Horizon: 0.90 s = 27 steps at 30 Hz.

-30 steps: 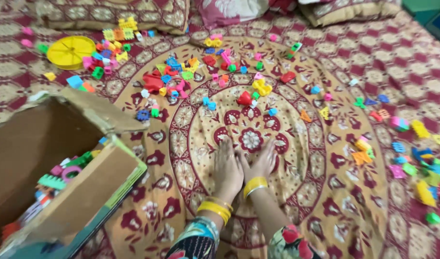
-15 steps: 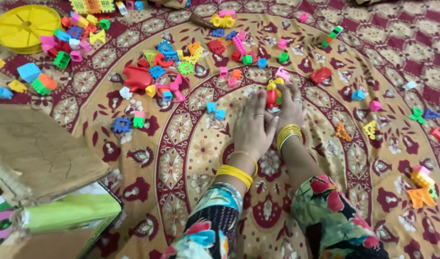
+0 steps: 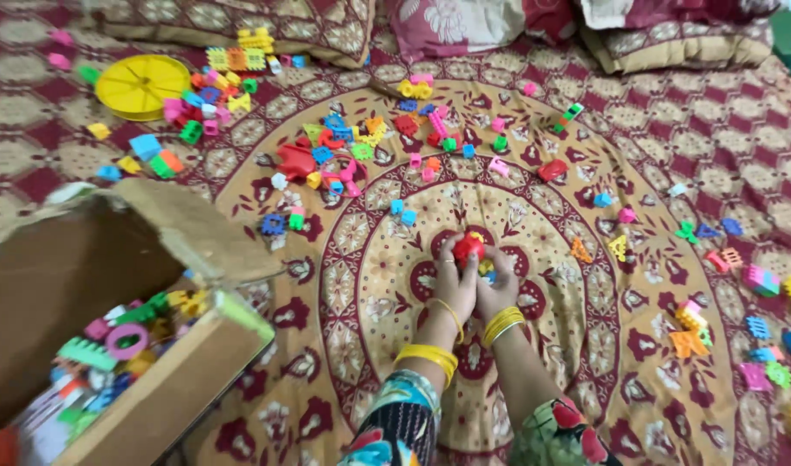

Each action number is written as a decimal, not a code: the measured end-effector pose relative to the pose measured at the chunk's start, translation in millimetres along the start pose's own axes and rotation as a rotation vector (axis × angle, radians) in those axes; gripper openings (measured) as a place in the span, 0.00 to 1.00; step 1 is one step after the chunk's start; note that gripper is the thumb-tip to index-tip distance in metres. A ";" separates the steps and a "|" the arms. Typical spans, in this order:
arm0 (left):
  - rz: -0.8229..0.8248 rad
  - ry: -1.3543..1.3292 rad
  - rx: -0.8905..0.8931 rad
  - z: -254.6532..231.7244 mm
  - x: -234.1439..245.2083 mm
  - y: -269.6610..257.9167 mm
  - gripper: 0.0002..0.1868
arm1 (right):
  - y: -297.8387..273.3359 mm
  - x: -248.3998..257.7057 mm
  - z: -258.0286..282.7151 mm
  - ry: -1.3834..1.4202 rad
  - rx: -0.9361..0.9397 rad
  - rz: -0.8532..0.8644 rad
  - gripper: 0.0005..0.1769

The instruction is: Sorting colorful plastic building blocks and letters and putting them into a cardboard box on a bed.

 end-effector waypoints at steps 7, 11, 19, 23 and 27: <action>-0.017 -0.482 0.180 -61.0 -4.4 -2.2 0.27 | -4.6 -7.7 24.9 0.969 -0.555 -0.039 0.26; -0.238 -0.519 0.281 -132.5 55.6 -4.7 0.28 | 22.7 -16.5 136.7 0.919 -0.488 0.194 0.22; -0.563 -0.700 -0.098 -247.9 234.9 -27.6 0.26 | 20.6 -70.6 399.4 1.148 -0.453 0.586 0.23; -0.722 -0.464 -0.116 -265.5 331.7 -44.3 0.27 | -5.1 -107.3 481.7 1.226 -0.668 0.764 0.32; -0.917 -0.015 0.006 -205.2 403.1 -34.8 0.40 | -37.0 -121.9 523.5 1.164 -0.792 0.816 0.51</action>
Point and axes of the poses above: each hand's wrist, its own y-axis towards the middle knuckle, its own x-axis out of the back of the hand, z = x × y, the point moved 3 cm from there along y, towards the middle knuckle
